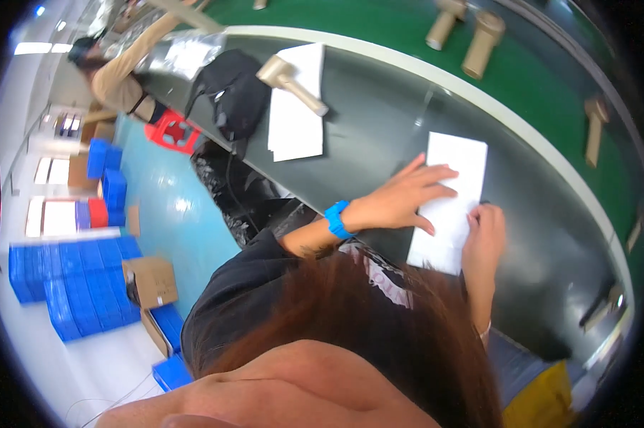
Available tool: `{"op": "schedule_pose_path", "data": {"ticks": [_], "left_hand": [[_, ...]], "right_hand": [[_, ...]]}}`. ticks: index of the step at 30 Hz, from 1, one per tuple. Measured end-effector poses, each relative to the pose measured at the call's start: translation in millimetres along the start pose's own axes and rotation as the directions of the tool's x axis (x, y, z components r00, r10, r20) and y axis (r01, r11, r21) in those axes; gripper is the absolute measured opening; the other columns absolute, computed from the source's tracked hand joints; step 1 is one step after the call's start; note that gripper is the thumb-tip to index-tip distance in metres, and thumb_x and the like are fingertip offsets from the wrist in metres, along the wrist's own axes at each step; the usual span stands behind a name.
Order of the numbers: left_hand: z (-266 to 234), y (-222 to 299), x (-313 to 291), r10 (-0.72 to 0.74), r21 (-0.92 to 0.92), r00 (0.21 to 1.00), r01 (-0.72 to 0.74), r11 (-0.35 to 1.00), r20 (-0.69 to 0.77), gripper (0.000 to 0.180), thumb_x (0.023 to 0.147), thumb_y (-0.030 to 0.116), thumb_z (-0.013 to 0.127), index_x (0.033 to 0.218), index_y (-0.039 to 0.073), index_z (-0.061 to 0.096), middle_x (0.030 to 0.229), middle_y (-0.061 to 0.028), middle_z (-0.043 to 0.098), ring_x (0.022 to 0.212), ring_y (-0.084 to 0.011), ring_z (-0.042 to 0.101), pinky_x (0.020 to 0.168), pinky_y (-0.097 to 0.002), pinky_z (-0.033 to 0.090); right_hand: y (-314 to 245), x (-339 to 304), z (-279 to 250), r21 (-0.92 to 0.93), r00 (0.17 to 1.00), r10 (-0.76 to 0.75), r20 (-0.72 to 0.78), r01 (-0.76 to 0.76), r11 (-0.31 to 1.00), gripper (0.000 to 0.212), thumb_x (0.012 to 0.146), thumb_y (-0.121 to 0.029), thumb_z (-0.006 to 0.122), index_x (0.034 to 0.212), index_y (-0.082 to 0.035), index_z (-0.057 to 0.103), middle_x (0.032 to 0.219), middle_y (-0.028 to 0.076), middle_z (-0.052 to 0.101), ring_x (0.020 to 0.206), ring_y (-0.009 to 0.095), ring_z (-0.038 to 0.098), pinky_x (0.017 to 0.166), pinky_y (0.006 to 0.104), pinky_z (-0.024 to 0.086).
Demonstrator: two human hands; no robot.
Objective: The person assembles handheld fans by hand, applying stickers to the plastic base of each fan.
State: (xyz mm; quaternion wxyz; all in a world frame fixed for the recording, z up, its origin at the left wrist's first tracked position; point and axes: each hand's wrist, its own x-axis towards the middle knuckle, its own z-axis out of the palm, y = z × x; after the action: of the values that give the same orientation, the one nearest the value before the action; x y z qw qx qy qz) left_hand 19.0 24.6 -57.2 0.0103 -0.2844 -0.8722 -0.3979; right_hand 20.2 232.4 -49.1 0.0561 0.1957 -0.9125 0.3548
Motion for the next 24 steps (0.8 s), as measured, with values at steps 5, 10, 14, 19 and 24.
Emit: {"op": "schedule_pose_path", "data": {"ticks": [5, 10, 14, 19, 24], "left_hand": [[-8, 5, 2, -0.048, -0.003, 0.997, 0.049, 0.999, 0.056, 0.068, 0.057, 0.026, 0.081, 0.117, 0.010, 0.054, 0.134, -0.0110, 0.040, 0.130, -0.0293, 0.033, 0.108, -0.0533, 0.017], [-7, 8, 8, -0.120, 0.010, 0.989, 0.120, 0.993, 0.084, 0.065, 0.061, 0.028, 0.079, 0.119, 0.015, 0.054, 0.137, -0.0066, 0.040, 0.130, -0.0293, 0.032, 0.108, -0.0529, 0.018], [-8, 8, 11, -0.119, 0.030, 0.989, 0.117, 0.993, 0.084, 0.064, 0.062, 0.029, 0.078, 0.120, 0.015, 0.054, 0.138, -0.0059, 0.039, 0.131, -0.0287, 0.031, 0.107, -0.0534, 0.018], [-11, 3, 2, -0.103, 0.051, 0.993, 0.100, 0.994, 0.058, 0.065, 0.061, 0.027, 0.079, 0.119, 0.012, 0.053, 0.137, -0.0091, 0.038, 0.131, -0.0288, 0.030, 0.108, -0.0518, 0.017], [-7, 7, 5, -0.062, 0.061, 0.996, 0.059, 0.996, 0.057, 0.067, 0.062, 0.028, 0.079, 0.122, 0.012, 0.052, 0.138, -0.0118, 0.035, 0.132, -0.0293, 0.029, 0.108, -0.0508, 0.017]], "right_hand": [[-6, 5, 1, 0.000, 0.997, 0.060, -0.046, -0.060, 0.998, 0.012, 0.078, 0.007, 0.054, 0.087, 0.001, 0.050, 0.083, 0.015, 0.048, 0.075, 0.032, 0.050, 0.067, 0.0361, 0.042], [-3, 6, -9, 0.055, 0.998, 0.055, -0.007, -0.055, 0.997, 0.007, 0.079, 0.004, 0.055, 0.085, 0.001, 0.051, 0.081, 0.015, 0.049, 0.073, 0.031, 0.051, 0.065, 0.0353, 0.041], [21, 6, -36, 0.447, 0.977, 0.129, 0.167, -0.192, 0.874, 0.006, 0.084, -0.001, 0.055, 0.082, -0.001, 0.050, 0.087, 0.004, 0.046, 0.075, 0.014, 0.048, 0.067, 0.0251, 0.039], [8, 73, -65, 0.348, 0.995, -0.020, -0.096, 0.053, 0.936, 0.013, 0.086, -0.003, 0.054, 0.099, -0.001, 0.055, 0.103, 0.005, 0.050, 0.092, 0.013, 0.052, 0.078, 0.0233, 0.041], [-9, 179, -5, 0.191, 0.967, -0.126, -0.221, 0.169, 0.967, 0.045, 0.084, -0.018, 0.062, 0.125, -0.009, 0.043, 0.114, 0.011, 0.049, 0.090, 0.019, 0.056, 0.074, 0.0294, 0.047]]}}
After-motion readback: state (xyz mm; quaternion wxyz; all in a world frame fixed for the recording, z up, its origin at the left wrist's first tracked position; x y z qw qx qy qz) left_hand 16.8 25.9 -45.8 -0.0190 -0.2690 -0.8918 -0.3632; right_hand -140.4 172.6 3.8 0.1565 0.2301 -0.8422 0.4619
